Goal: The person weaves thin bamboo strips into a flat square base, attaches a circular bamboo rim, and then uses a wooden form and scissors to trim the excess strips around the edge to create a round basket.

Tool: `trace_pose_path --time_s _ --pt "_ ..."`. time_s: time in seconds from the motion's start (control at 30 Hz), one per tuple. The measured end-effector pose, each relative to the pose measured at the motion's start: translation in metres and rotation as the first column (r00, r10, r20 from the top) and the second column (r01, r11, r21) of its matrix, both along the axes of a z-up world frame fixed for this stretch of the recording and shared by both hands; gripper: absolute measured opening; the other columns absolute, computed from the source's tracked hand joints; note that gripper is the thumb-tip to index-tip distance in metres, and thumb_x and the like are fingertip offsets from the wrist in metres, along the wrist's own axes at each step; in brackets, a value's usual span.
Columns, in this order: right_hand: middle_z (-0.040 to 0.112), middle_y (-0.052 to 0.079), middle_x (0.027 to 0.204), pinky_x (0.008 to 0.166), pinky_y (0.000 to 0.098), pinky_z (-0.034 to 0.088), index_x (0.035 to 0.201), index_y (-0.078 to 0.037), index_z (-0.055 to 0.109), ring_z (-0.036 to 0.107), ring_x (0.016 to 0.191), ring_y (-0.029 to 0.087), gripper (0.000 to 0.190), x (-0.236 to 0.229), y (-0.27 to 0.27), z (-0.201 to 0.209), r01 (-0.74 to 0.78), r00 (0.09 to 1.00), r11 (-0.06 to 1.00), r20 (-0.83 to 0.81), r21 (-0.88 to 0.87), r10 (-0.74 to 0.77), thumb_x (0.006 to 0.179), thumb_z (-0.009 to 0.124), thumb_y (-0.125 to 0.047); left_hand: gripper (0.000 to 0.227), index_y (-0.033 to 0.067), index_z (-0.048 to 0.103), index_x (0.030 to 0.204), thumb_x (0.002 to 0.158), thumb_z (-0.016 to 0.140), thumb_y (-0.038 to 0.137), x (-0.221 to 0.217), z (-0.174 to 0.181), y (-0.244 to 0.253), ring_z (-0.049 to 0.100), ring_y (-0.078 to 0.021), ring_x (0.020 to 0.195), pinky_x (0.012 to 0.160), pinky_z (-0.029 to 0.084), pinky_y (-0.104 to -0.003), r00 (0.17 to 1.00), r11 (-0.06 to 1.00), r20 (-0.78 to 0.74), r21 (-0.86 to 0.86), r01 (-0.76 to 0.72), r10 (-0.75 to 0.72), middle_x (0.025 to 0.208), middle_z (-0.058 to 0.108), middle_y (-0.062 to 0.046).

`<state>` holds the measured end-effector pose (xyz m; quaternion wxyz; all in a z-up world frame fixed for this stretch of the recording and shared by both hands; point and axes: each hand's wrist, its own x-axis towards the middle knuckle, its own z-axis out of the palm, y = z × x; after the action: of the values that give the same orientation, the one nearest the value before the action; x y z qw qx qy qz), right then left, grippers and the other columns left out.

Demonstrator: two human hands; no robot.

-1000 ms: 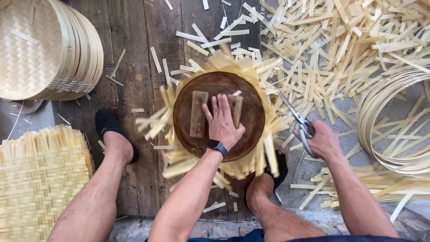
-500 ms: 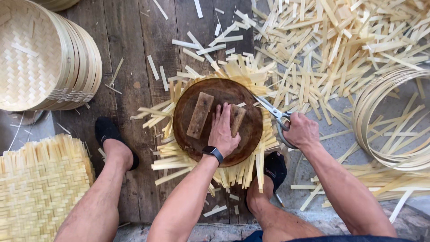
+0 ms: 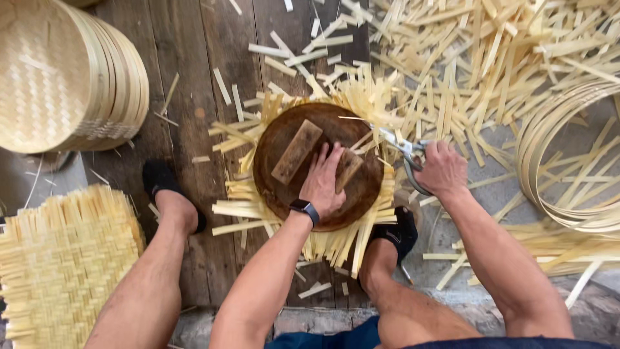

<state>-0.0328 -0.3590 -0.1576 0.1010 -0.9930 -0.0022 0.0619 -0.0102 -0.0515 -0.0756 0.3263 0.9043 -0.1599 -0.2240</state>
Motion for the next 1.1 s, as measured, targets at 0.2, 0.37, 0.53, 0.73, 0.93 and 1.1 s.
trace_pose_path --time_s 0.2,0.37,0.53,0.73,0.93,1.1 --pt "0.067 0.018 0.094 0.07 0.0441 0.057 0.094 0.0 0.067 0.068 0.088 0.033 0.042 0.045 0.033 -0.002 -0.044 0.999 0.999 0.012 0.001 0.044 0.074 0.074 -0.036 0.096 0.0068 0.031 0.152 0.07 0.08 0.008 0.004 0.004 -0.001 0.021 -0.0391 0.154 0.127 0.021 -0.047 1.0 1.0 -0.011 -0.007 0.005 -0.005 0.165 0.03 -0.017" --pt "0.067 0.015 0.105 0.082 0.0434 0.055 0.107 -0.004 0.068 0.067 0.094 0.03 0.035 0.03 -0.001 0.015 -0.017 0.966 1.0 -0.259 0.012 0.02 0.089 0.066 -0.035 0.093 0.0091 0.036 0.148 0.064 0.077 0.001 0.008 0.003 0.012 0.024 -0.0386 0.154 0.127 0.021 -0.048 0.984 0.985 -0.034 -0.007 0.174 -0.174 0.163 0.035 -0.015" --pt "0.065 0.016 0.089 0.066 0.0405 0.054 0.099 0.0 0.067 0.066 0.08 0.027 0.059 0.065 0.029 0.016 -0.14 0.966 0.979 -0.239 -0.151 0.101 0.088 0.069 -0.058 0.094 0.0105 0.039 0.144 0.06 0.077 -0.001 0.013 0.002 0.009 0.025 -0.0371 0.153 0.127 0.021 -0.049 0.98 0.98 -0.021 -0.033 0.195 -0.196 0.161 0.037 -0.015" --pt "0.067 0.012 0.101 0.076 0.0437 0.053 0.109 -0.008 0.069 0.067 0.096 0.028 0.036 0.052 0.006 0.004 -0.117 0.985 0.993 -0.126 0.014 0.118 0.081 0.065 -0.031 0.1 0.0103 0.035 0.149 0.059 0.078 -0.002 0.013 0.006 0.014 0.024 -0.0367 0.154 0.127 0.018 -0.049 0.963 0.963 -0.035 -0.005 0.268 -0.268 0.162 0.036 -0.013" --pt "0.065 0.018 0.096 0.078 0.0427 0.054 0.1 0.0 0.067 0.066 0.091 0.032 0.049 0.056 0.027 0.028 -0.114 0.989 0.993 -0.097 -0.043 0.11 0.082 0.074 -0.045 0.084 0.0152 0.045 0.135 0.06 0.08 0.004 0.011 0.007 0.02 0.024 -0.0335 0.153 0.127 0.019 -0.048 0.93 0.931 -0.103 0.056 0.36 -0.353 0.163 0.033 -0.013" --pt "0.067 0.015 0.099 0.079 0.0422 0.055 0.104 -0.002 0.068 0.067 0.091 0.03 0.04 0.073 0.047 0.025 -0.14 0.981 0.99 -0.133 -0.007 0.138 0.079 0.072 -0.033 0.104 0.0059 0.032 0.154 0.059 0.075 0.001 0.005 0.0 0.024 0.027 -0.0359 0.154 0.128 0.021 -0.048 0.905 0.905 -0.018 0.033 0.425 -0.425 0.158 0.042 -0.014"
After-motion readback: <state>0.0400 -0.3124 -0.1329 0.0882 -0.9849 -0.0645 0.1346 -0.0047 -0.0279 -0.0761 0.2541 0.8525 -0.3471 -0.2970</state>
